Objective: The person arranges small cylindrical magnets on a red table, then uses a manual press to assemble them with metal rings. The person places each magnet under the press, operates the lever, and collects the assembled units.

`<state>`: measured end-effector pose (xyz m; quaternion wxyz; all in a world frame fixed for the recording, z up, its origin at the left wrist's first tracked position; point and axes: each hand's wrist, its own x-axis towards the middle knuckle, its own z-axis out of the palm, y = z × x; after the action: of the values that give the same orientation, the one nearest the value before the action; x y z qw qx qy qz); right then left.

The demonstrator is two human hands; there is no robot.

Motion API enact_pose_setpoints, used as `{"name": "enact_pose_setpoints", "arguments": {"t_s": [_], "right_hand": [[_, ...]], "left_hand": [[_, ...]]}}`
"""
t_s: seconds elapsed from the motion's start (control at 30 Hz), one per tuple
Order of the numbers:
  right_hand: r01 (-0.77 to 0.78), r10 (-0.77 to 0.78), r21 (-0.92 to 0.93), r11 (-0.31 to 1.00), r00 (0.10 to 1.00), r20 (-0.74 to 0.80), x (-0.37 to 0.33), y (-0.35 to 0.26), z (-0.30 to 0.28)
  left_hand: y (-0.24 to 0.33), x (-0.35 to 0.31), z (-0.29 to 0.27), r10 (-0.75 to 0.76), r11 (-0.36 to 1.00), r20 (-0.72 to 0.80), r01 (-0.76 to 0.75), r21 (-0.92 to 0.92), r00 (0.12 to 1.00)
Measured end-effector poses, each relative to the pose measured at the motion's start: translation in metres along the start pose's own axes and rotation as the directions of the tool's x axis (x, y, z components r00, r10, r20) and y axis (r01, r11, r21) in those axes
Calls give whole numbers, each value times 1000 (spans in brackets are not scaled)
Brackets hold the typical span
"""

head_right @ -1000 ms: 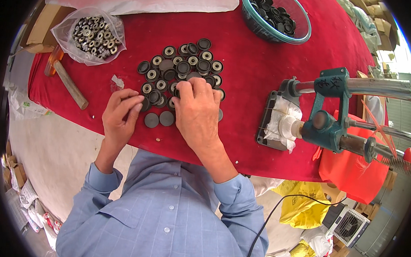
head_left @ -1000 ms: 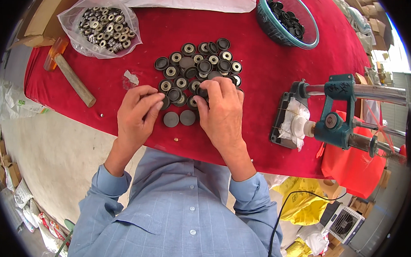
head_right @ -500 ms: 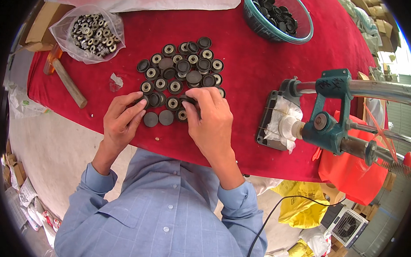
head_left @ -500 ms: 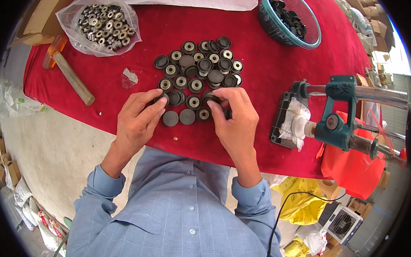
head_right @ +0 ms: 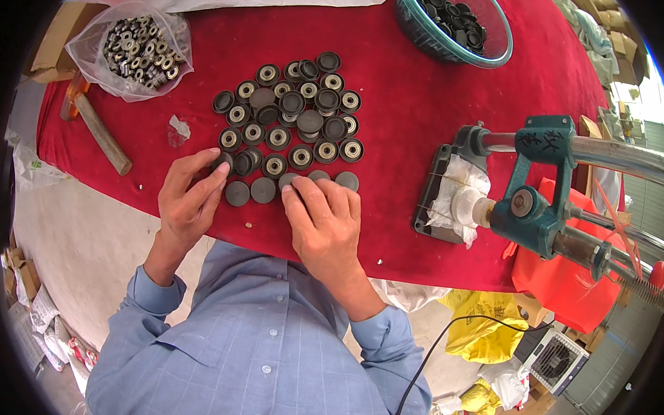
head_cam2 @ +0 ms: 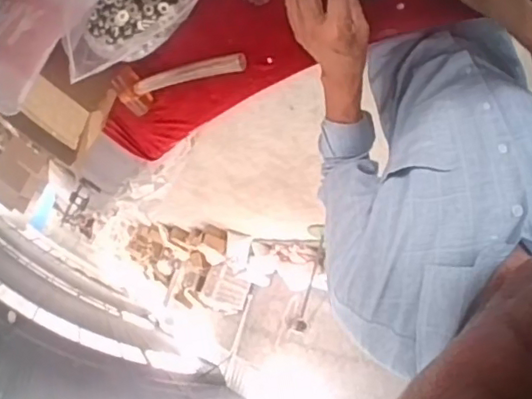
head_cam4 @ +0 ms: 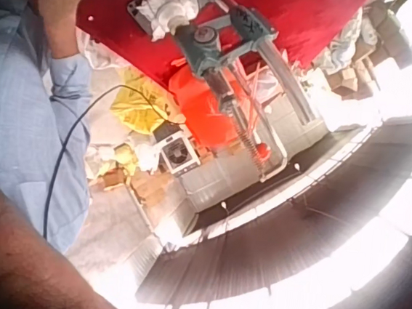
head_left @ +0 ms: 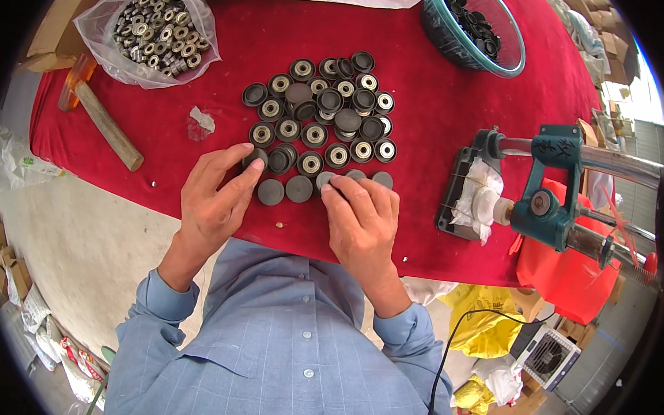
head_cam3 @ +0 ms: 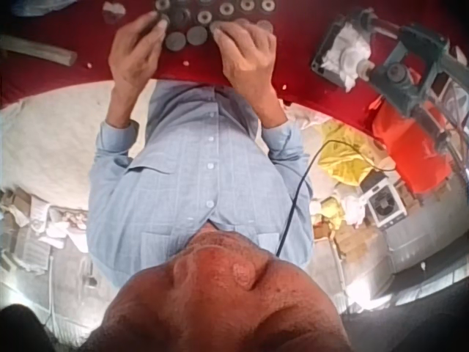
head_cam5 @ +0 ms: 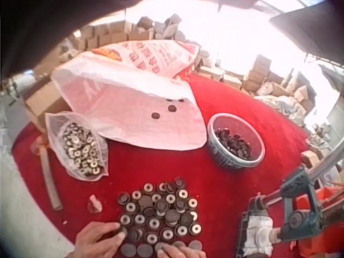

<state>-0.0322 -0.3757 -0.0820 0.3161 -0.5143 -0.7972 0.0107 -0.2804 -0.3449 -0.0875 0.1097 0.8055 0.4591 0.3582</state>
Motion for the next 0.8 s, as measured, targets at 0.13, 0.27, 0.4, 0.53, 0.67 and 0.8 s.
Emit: {"name": "enact_pose_setpoints", "arguments": {"t_s": [0.13, 0.27, 0.4, 0.53, 0.67, 0.8], "right_hand": [[9, -8, -94, 996, 1000, 5, -10, -11, -3], [-34, 38, -170, 985, 999, 19, -25, -22, -2], [-76, 77, -124, 989, 997, 5, -21, -23, -1], [-158, 158, 18, 987, 987, 29, -10, -17, -12], [-200, 209, 161, 966, 977, -41, 1, -4, -15], [-199, 214, 167, 966, 974, -74, 5, 8, -15]], "left_hand": [[1, -1, -1, -2, 1000, 10, 2, 1, 1000], [-1, -2, 0, 15, 1000, 12, -15, -1, 1000], [3, 5, -1, -51, 994, -38, 47, -94, 998], [13, 28, 1, -88, 992, 57, 92, -87, 995], [12, 37, 4, -77, 996, 156, 84, -40, 985], [11, 42, 8, -73, 992, 173, 90, -90, 982]]}}
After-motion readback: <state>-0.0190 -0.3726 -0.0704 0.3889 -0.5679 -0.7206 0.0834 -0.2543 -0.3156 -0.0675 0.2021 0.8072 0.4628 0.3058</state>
